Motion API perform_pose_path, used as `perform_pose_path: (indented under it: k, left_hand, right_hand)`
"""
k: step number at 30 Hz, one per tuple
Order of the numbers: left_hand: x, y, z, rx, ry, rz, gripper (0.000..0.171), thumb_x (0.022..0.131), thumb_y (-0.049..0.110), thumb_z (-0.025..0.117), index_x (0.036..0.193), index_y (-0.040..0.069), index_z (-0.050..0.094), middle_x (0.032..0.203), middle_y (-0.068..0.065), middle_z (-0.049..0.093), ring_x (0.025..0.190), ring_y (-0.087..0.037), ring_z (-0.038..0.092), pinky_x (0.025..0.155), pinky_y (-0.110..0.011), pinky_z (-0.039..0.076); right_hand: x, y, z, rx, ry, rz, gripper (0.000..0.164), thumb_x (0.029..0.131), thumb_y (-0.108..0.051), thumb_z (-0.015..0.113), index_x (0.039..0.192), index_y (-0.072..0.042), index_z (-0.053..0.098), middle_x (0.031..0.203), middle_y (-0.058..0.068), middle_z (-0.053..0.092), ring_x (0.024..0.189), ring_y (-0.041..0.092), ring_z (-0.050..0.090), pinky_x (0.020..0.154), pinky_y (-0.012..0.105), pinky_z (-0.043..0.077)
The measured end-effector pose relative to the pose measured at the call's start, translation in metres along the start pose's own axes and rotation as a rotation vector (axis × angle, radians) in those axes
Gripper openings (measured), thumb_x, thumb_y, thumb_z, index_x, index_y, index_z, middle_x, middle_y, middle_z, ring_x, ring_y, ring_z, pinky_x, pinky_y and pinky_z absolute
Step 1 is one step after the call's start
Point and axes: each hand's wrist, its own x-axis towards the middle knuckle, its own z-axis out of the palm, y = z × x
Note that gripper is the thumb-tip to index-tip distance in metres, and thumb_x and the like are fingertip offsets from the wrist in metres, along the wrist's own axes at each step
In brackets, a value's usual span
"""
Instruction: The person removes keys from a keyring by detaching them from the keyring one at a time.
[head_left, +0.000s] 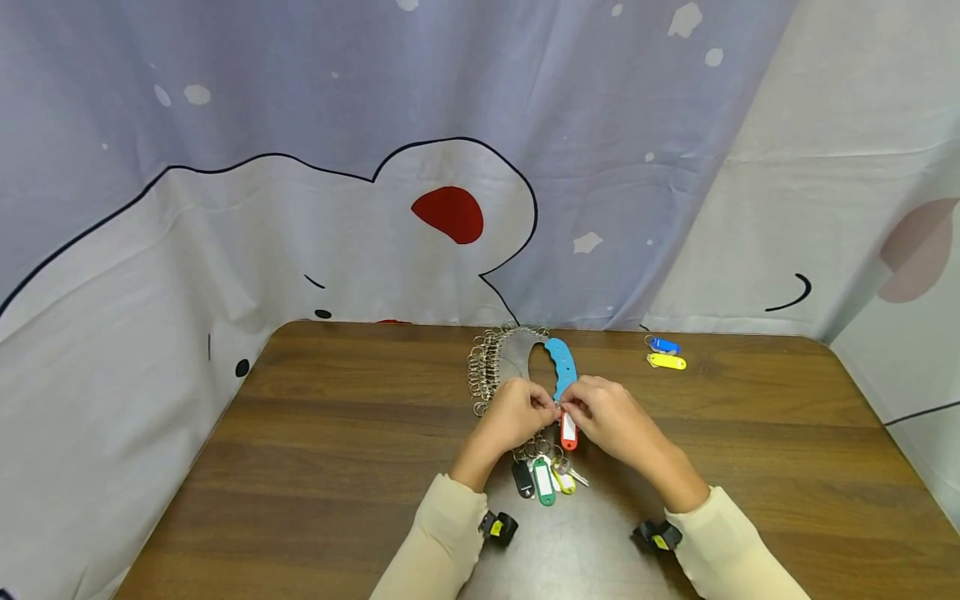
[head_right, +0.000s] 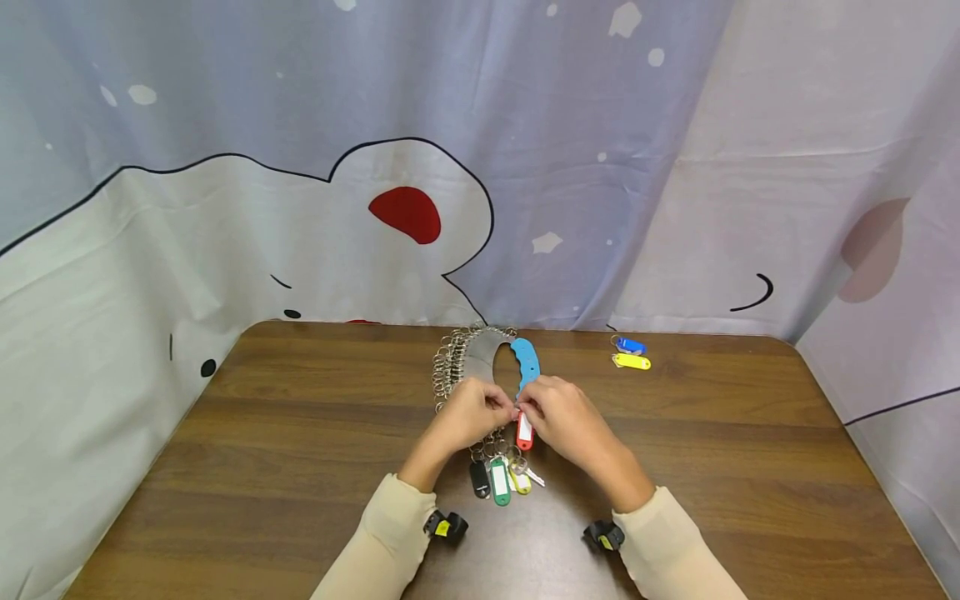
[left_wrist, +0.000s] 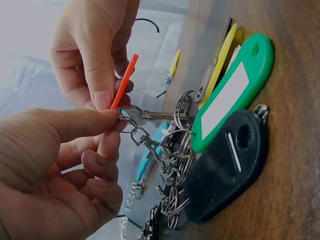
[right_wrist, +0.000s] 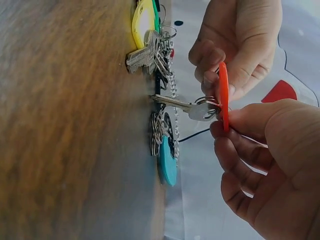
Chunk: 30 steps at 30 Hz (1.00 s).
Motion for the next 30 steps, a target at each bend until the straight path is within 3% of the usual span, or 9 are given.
perform_pose_path:
  k: [16,30]
  left_hand:
    - [-0.0003,-0.0002,-0.0010,0.017,-0.038,0.048,0.009,0.075,0.005,0.075,0.068,0.010,0.075,0.068,0.001,0.068,0.056,-0.002,0.051,0.051,-0.015,0.042]
    - [-0.0010,0.0008,0.0014,0.048,-0.020,-0.048,0.014,0.076,0.012,0.070,0.062,0.013,0.071,0.062,0.004,0.067,0.055,-0.006,0.050,0.055,-0.021,0.043]
  right_hand:
    - [-0.0005,0.0010,0.0015,-0.010,0.023,0.008,0.005,0.081,-0.010,0.076,0.080,-0.013,0.072,0.072,-0.007,0.061,0.065,0.008,0.052,0.059,0.030,0.051]
    - [-0.0010,0.0012,0.0026,0.000,-0.005,-0.026,0.006,0.081,-0.007,0.075,0.081,-0.012,0.071,0.075,-0.006,0.062,0.069,0.009,0.052,0.061,0.031,0.051]
